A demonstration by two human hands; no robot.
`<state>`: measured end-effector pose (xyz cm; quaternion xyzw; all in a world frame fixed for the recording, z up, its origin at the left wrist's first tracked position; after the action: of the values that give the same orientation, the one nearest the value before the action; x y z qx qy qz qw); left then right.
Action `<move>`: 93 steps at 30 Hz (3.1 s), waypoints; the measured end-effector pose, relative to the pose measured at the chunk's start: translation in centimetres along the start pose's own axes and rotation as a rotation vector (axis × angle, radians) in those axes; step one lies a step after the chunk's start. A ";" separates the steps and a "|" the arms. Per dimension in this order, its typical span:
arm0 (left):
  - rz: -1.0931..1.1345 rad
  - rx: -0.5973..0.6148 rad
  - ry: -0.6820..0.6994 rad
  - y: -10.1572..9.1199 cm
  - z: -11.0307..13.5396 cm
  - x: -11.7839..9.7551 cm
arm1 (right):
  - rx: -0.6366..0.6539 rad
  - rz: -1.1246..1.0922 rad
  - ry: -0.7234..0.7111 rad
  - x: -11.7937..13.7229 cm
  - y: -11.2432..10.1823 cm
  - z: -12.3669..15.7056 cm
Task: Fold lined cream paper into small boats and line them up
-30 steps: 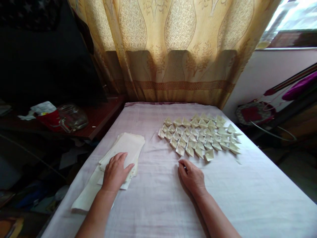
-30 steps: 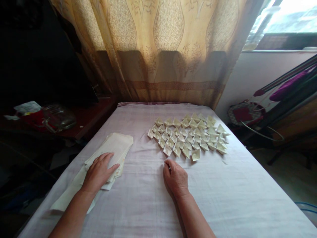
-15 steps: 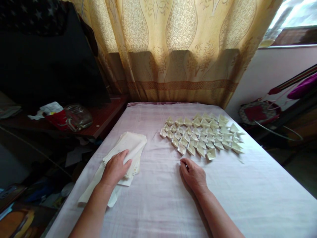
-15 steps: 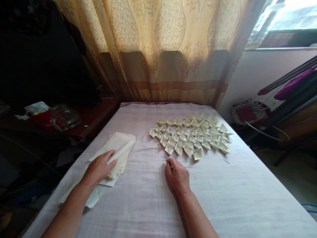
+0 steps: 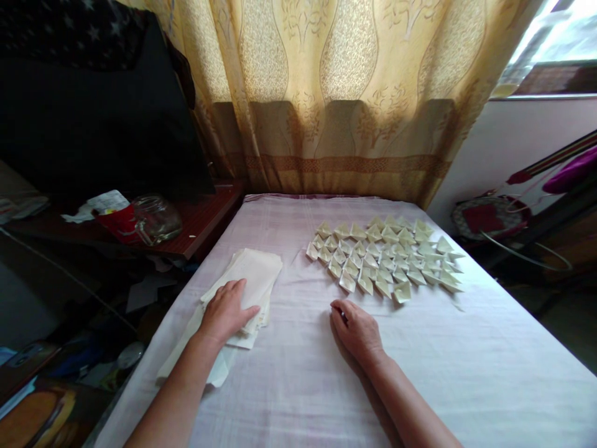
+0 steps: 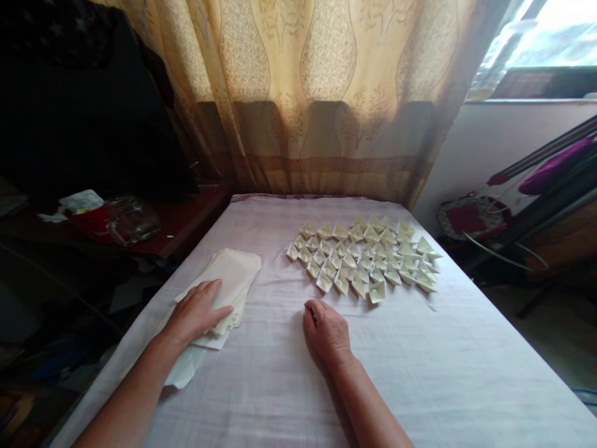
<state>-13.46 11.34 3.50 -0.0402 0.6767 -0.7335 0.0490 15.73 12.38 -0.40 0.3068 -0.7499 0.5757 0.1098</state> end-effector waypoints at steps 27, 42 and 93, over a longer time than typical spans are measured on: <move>0.064 -0.105 -0.128 -3.0 -0.6 6.6 | 0.330 0.144 -0.771 16.6 9.3 -3.7; -0.107 -0.117 -0.161 -4.1 -0.8 4.5 | 0.326 0.088 -0.691 14.6 8.0 -2.6; -0.158 -0.379 0.350 0.4 4.4 -6.7 | 0.040 -0.302 -0.354 1.7 -4.4 5.6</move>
<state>-6.22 7.82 3.51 0.0259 0.7949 -0.5910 -0.1345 17.99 5.99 2.22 0.5139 -0.6914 0.5048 0.0554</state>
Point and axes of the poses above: each hand's wrist, its own z-axis away from the middle knuckle, its own y-axis out of the palm, x = y × z, the point moved 9 cm from there along -z, towards the middle knuckle, and after that the axes turned 6 degrees about -z, right-handed, at the moved point
